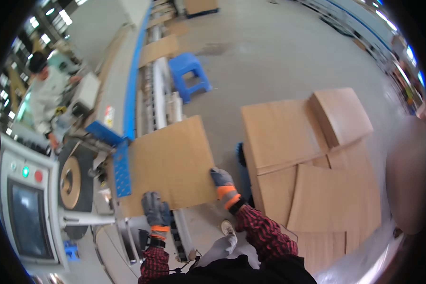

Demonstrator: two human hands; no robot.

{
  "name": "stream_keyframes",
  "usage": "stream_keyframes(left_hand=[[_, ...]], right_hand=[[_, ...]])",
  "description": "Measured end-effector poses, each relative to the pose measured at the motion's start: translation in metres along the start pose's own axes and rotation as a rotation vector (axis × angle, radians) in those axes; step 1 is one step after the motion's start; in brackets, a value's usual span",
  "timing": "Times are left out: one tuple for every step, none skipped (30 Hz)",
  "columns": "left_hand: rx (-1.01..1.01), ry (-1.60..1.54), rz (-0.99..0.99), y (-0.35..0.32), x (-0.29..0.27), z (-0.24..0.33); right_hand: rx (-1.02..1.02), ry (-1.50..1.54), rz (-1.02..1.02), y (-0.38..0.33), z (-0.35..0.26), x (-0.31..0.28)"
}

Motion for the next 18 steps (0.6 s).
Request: stream_keyframes(left_hand=[[0.017, 0.012, -0.005, 0.004, 0.010, -0.010], [0.032, 0.025, -0.007, 0.009, 0.018, -0.020], [0.043, 0.028, 0.009, 0.020, 0.020, -0.019], [0.049, 0.029, 0.031, 0.033, 0.022, -0.015], [0.066, 0.044, 0.053, 0.041, 0.024, -0.022], [0.079, 0.062, 0.074, 0.049, 0.026, -0.028], [0.095, 0.081, 0.099, 0.057, 0.027, -0.029], [0.055, 0.080, 0.079, 0.069, 0.037, -0.036], [0.014, 0.086, 0.058, 0.080, 0.047, -0.042], [-0.021, 0.082, 0.034, 0.089, 0.059, -0.039], [-0.081, 0.150, 0.030, 0.090, 0.056, -0.031], [-0.020, 0.064, 0.047, 0.089, 0.054, 0.002], [0.035, -0.008, 0.061, 0.080, 0.048, 0.039], [0.085, -0.077, 0.073, 0.065, 0.046, 0.075], [0.016, -0.312, -0.068, 0.043, 0.071, 0.100], [-0.071, -0.534, -0.194, 0.005, 0.096, 0.117], [-0.051, -0.782, -0.111, -0.051, 0.142, 0.120], [0.163, -0.522, -0.275, -0.059, 0.139, 0.193]], right_hand=[[0.289, 0.016, -0.016, -0.003, 0.007, -0.003], [0.575, 0.045, -0.030, -0.014, 0.012, -0.012], [0.616, 0.252, 0.019, -0.023, 0.038, -0.026], [0.368, 0.100, 0.292, -0.030, 0.050, -0.084], [0.300, -0.324, 0.161, -0.038, 0.060, -0.123], [0.145, -1.025, 0.038, -0.062, 0.057, -0.158], [0.243, -1.199, 0.122, -0.089, 0.093, -0.224], [0.372, -1.382, 0.200, -0.122, 0.129, -0.293], [0.520, -1.544, 0.263, -0.158, 0.162, -0.361], [0.603, -1.502, 0.511, -0.211, 0.190, -0.446], [0.802, -1.688, 0.333, -0.235, 0.204, -0.481], [0.990, -1.715, 0.260, -0.271, 0.219, -0.530], [1.072, -1.509, 0.602, -0.304, 0.207, -0.574], [1.130, -1.274, 0.920, -0.339, 0.201, -0.607], [1.131, -1.262, 0.941, -0.362, 0.204, -0.635], [1.110, -1.245, 0.949, -0.364, 0.206, -0.647], [1.094, -1.158, 0.907, -0.360, 0.219, -0.653], [1.111, -1.093, 0.883, -0.375, 0.227, -0.666]])
Point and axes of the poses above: each hand's wrist, its own y-axis towards the middle knuckle, its own x-axis out of the palm, z = x × y, the point moved 10 cm from there along y, towards the middle knuckle, and after that the axes turned 2 degrees about -z, right-handed, at the moved point
